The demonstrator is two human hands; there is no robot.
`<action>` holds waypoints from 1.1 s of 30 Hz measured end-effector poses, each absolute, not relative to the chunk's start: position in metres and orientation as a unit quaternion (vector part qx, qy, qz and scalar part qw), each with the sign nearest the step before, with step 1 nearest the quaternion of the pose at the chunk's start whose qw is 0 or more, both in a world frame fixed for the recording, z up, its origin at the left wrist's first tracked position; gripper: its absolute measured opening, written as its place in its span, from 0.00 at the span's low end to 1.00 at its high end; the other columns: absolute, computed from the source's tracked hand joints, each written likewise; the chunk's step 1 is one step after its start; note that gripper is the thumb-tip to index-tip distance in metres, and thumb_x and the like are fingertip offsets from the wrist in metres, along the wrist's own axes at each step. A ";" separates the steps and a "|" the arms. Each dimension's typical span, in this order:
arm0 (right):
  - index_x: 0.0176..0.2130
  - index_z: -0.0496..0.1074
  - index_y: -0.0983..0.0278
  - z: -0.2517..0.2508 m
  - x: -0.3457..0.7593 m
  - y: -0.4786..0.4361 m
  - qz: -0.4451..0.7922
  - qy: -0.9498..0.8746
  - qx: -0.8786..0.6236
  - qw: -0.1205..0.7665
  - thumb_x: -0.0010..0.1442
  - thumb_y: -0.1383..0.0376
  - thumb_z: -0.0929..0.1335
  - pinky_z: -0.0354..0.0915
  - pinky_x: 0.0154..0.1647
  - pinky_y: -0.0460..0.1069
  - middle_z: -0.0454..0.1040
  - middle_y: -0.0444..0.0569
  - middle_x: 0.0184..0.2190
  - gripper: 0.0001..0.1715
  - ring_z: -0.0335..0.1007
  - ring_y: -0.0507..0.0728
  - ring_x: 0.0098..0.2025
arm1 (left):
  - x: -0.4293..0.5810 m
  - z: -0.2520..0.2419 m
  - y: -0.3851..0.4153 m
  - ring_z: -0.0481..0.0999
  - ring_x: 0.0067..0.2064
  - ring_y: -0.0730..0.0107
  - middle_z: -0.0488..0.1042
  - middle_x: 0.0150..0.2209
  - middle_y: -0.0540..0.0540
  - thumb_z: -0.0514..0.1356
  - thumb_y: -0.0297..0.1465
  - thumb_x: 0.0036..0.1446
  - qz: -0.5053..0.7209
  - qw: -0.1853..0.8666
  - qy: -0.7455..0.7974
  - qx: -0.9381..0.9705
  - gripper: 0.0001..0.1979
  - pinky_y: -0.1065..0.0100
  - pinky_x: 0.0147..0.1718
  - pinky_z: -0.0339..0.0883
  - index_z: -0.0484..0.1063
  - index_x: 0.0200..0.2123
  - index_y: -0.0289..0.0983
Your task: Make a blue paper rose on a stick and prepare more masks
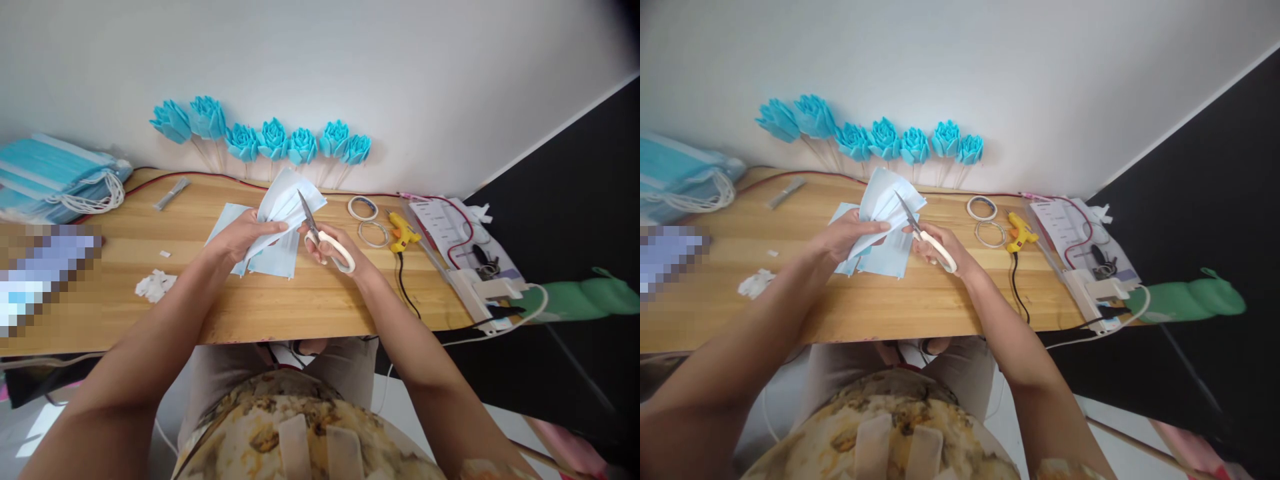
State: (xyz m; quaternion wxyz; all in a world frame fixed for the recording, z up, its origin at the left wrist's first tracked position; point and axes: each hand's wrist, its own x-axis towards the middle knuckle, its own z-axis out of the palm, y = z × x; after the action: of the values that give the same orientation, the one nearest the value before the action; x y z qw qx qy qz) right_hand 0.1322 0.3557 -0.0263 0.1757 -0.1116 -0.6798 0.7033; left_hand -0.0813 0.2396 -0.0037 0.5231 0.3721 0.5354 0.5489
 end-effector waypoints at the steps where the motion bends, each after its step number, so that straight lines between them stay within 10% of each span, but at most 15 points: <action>1: 0.54 0.74 0.64 -0.027 0.133 0.355 0.711 -0.673 -0.106 0.174 0.54 0.40 0.78 0.56 0.24 0.46 0.70 0.43 0.31 0.41 0.61 0.47 0.25 | -0.081 -0.003 0.239 0.66 0.23 0.73 0.70 0.21 0.49 0.77 0.40 0.38 0.551 0.523 0.539 0.364 0.20 0.71 0.21 0.60 0.74 0.27 0.35; 33: 0.55 0.75 0.66 -0.037 0.132 0.358 0.741 -0.642 -0.100 0.169 0.55 0.42 0.78 0.50 0.20 0.46 0.68 0.41 0.28 0.40 0.57 0.47 0.23 | -0.075 0.001 0.240 0.65 0.22 0.75 0.68 0.21 0.50 0.78 0.42 0.37 0.541 0.525 0.576 0.316 0.22 0.72 0.20 0.56 0.72 0.26 0.35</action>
State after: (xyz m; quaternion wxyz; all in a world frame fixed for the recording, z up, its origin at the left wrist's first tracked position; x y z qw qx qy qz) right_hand 0.1318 0.3577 -0.0374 0.1693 -0.1004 -0.6418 0.7412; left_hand -0.0754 0.2401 0.0008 0.5250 0.3165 0.5757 0.5411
